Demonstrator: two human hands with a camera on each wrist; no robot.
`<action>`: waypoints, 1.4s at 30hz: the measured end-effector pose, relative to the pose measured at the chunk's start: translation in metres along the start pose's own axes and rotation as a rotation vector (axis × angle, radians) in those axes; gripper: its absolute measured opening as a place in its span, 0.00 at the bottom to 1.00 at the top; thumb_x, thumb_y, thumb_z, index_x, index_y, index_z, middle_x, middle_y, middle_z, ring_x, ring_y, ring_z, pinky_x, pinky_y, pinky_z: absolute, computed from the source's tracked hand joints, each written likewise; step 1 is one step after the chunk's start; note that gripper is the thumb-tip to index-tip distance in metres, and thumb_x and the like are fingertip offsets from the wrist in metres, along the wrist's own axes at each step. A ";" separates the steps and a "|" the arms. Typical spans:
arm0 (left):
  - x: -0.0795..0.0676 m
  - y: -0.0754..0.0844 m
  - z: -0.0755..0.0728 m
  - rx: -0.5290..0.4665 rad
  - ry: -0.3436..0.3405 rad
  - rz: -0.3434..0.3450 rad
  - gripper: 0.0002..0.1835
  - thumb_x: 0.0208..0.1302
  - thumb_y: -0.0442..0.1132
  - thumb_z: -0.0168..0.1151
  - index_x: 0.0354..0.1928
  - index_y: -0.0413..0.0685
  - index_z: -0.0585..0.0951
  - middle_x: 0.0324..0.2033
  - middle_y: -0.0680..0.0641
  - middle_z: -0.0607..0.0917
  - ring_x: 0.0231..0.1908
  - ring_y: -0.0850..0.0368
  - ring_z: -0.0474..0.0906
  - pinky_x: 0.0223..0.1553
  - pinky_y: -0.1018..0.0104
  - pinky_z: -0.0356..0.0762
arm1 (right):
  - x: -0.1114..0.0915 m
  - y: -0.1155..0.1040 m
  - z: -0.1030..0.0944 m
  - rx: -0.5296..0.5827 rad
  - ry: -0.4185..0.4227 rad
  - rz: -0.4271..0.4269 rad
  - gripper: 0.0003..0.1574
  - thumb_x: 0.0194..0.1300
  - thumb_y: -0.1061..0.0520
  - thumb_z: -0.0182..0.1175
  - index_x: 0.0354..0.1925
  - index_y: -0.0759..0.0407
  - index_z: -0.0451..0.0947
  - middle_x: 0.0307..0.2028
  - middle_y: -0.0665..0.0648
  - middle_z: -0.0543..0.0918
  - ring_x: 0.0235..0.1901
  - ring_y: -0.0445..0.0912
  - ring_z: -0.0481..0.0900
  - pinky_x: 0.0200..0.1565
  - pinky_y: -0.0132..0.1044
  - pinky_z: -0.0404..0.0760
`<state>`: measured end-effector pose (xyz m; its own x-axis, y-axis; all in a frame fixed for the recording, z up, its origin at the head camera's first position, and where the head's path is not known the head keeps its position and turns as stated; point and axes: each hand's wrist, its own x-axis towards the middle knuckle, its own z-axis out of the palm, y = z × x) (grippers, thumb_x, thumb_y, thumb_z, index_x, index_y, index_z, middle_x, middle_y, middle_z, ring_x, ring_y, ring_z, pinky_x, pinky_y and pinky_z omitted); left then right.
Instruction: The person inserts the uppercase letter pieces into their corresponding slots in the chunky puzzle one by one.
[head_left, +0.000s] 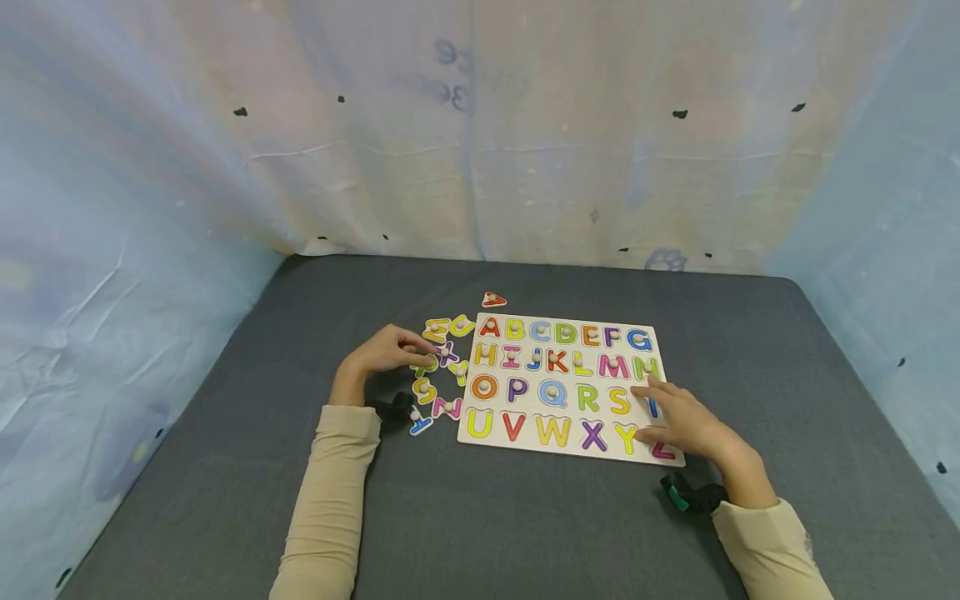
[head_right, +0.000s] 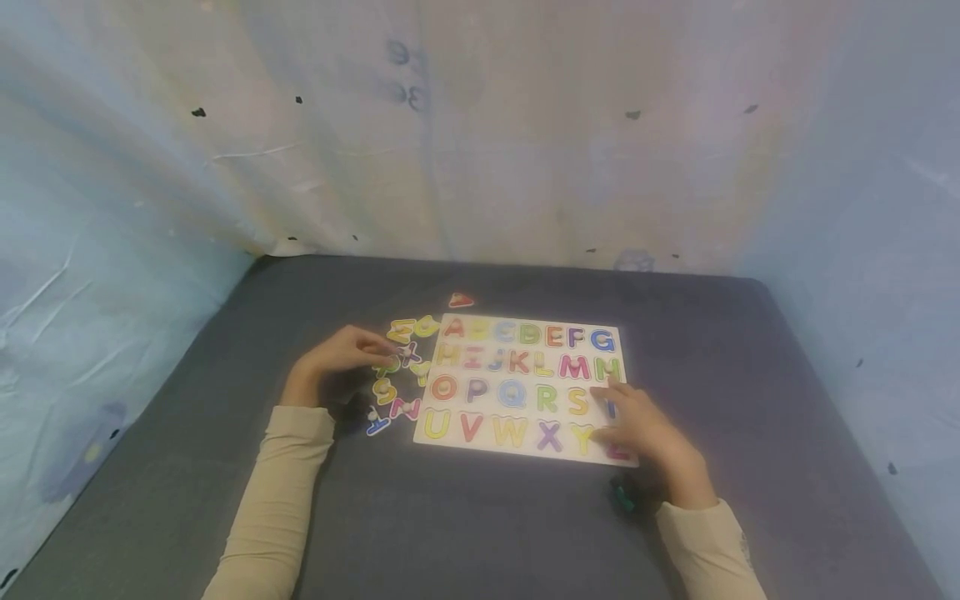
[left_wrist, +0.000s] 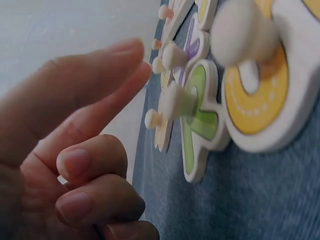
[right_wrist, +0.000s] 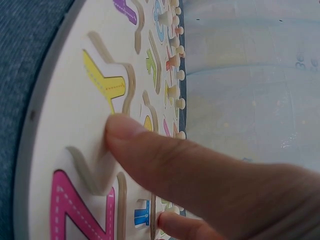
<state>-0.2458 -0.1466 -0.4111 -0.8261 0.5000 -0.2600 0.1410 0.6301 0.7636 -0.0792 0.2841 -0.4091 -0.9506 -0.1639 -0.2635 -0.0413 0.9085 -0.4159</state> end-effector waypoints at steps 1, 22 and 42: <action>0.000 -0.001 0.000 0.003 0.004 -0.006 0.16 0.59 0.40 0.68 0.49 0.42 0.85 0.21 0.54 0.79 0.20 0.61 0.60 0.30 0.67 0.63 | 0.000 0.000 0.000 0.000 -0.001 0.001 0.49 0.51 0.46 0.71 0.66 0.65 0.66 0.69 0.77 0.57 0.62 0.73 0.61 0.56 0.67 0.69; -0.001 -0.009 -0.001 0.069 0.039 -0.031 0.14 0.58 0.38 0.68 0.45 0.40 0.86 0.33 0.46 0.86 0.25 0.59 0.64 0.31 0.67 0.62 | 0.000 0.000 -0.001 -0.004 0.000 -0.019 0.48 0.52 0.47 0.71 0.66 0.66 0.66 0.69 0.78 0.57 0.62 0.74 0.61 0.56 0.66 0.70; 0.000 -0.016 -0.007 0.042 0.120 0.005 0.14 0.58 0.40 0.69 0.44 0.40 0.86 0.12 0.58 0.63 0.18 0.62 0.55 0.27 0.68 0.58 | -0.001 -0.003 -0.002 -0.012 -0.002 0.004 0.49 0.51 0.47 0.72 0.66 0.65 0.66 0.69 0.77 0.57 0.62 0.73 0.61 0.55 0.66 0.71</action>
<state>-0.2512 -0.1606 -0.4189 -0.8844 0.4301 -0.1813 0.1662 0.6531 0.7388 -0.0784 0.2827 -0.4057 -0.9502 -0.1611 -0.2667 -0.0413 0.9135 -0.4047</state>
